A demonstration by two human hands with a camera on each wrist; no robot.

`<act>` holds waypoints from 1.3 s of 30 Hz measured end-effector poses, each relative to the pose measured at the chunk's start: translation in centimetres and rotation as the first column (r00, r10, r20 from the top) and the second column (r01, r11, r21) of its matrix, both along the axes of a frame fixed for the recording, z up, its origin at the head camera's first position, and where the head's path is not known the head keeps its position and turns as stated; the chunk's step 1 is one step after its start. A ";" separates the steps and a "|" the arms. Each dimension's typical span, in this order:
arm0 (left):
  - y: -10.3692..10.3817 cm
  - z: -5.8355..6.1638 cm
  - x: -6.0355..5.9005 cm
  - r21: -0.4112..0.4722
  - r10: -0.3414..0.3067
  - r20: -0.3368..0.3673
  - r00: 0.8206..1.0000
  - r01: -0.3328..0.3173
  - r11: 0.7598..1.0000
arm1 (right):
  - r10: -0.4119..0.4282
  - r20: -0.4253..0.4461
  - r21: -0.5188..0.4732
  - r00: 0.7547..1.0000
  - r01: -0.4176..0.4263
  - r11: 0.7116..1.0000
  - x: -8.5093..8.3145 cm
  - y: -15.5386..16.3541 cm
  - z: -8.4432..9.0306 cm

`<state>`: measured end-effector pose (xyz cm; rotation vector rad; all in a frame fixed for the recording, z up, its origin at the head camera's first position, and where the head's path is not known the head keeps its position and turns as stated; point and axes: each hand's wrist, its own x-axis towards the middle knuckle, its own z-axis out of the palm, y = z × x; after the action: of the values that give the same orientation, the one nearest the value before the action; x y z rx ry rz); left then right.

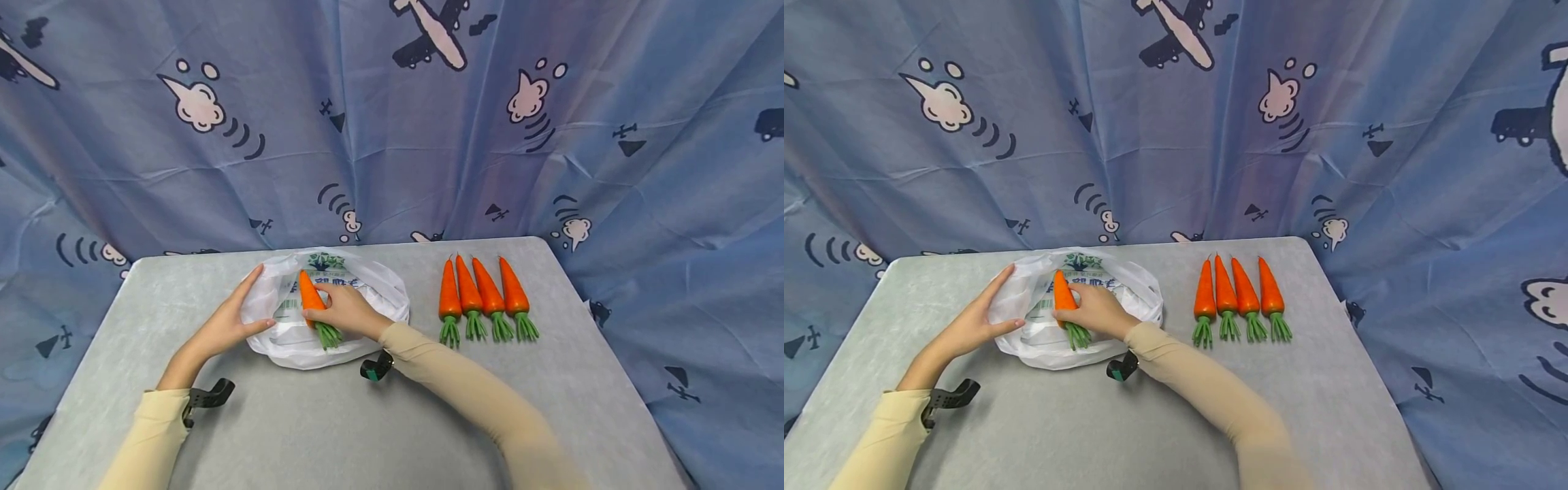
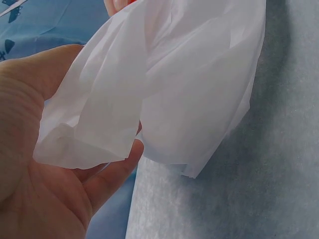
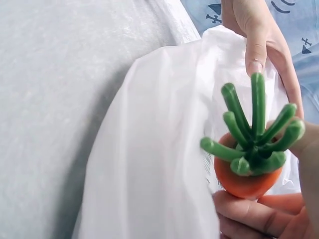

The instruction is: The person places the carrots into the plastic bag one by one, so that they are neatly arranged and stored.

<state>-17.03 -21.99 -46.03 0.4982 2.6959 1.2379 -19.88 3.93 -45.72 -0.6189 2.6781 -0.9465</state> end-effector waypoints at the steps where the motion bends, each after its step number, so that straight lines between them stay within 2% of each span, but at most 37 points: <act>1: 0.0 0.0 0.0 0.003 0.000 0.002 1.000 0.000 1.000 | -0.013 0.011 -0.004 1.000 0.013 1.000 0.0 -0.2 0.0; 7: 0.1 0.0 0.1 0.010 0.001 0.002 1.000 -0.001 1.000 | -0.057 0.047 -0.005 0.997 0.057 0.998 -0.3 -1.3 -0.3; 14: 0.0 -0.1 0.1 0.012 0.001 -0.007 1.000 -0.001 1.000 | -0.080 0.049 -0.012 0.996 0.080 0.997 -0.1 -2.5 -0.6; 25: 0.1 -0.2 0.3 0.028 -0.002 -0.013 1.000 0.003 1.000 | -0.136 0.086 -0.139 0.987 0.147 0.979 0.3 -3.8 -1.5; 39: 0.1 -0.2 0.4 0.028 -0.005 -0.010 1.000 0.006 1.000 | -0.173 0.141 -0.171 0.975 0.196 0.966 0.3 -4.5 -2.5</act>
<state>-16.60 -21.87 -46.19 0.5162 2.6871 1.2768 -19.54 -0.60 -48.24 -0.3346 2.5891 -1.2502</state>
